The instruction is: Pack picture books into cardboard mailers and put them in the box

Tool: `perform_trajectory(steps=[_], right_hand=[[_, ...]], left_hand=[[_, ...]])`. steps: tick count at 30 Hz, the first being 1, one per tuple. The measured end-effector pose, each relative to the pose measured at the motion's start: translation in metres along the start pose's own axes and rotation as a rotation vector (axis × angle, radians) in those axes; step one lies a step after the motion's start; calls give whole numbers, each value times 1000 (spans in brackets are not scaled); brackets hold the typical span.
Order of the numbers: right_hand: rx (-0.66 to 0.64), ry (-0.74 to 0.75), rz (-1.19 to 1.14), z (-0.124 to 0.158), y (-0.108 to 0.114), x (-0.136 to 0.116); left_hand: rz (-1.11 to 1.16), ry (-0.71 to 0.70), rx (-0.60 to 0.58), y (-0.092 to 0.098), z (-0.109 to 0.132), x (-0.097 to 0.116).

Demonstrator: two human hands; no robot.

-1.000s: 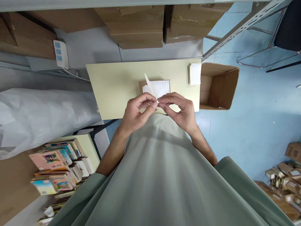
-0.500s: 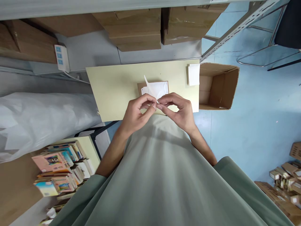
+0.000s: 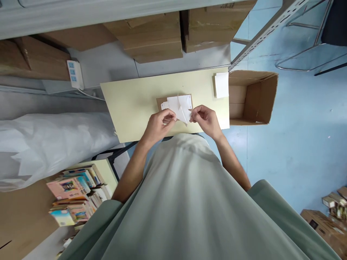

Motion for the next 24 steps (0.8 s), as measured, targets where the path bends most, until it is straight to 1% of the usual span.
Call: perform_trajectory(steps=[5,8,11,13,17,18,20,22,24], right_hand=[[47,-82,-20,-17,32,19],[98,-123,-30,-26,56,29],[171,-152,-44,-29,84,37],[259,-163,-50,-30,104,42],[496,-159,-65,-29,136,48],[536,-151,-60,-28,141,49],[569,-137,-35,-27,145,50],[551,-133,-3,-27,141,49],[511,-137,15,-26,132,47]], left_hand=[[-87,47,30,2,-9,-22],[-169,92,59,5,-15,-36],[-227,132,88,12,-19,-51],[-242,147,108,18,-21,-61],[-230,226,179,30,-21,-77],[-214,250,204,32,-21,-80],[-171,283,254,35,-19,-84],[-125,295,303,36,-17,-88],[-94,293,345,36,-14,-90]])
Point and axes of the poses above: each hand's wrist, its own z-axis away from the middle knuckle, its own y-axis out of the back of the hand, x = y × z, the point moved 2 cm from there along -z, towards the middle knuckle, and after that the axes turned 12 degrees about x, right-handed, at the moved point
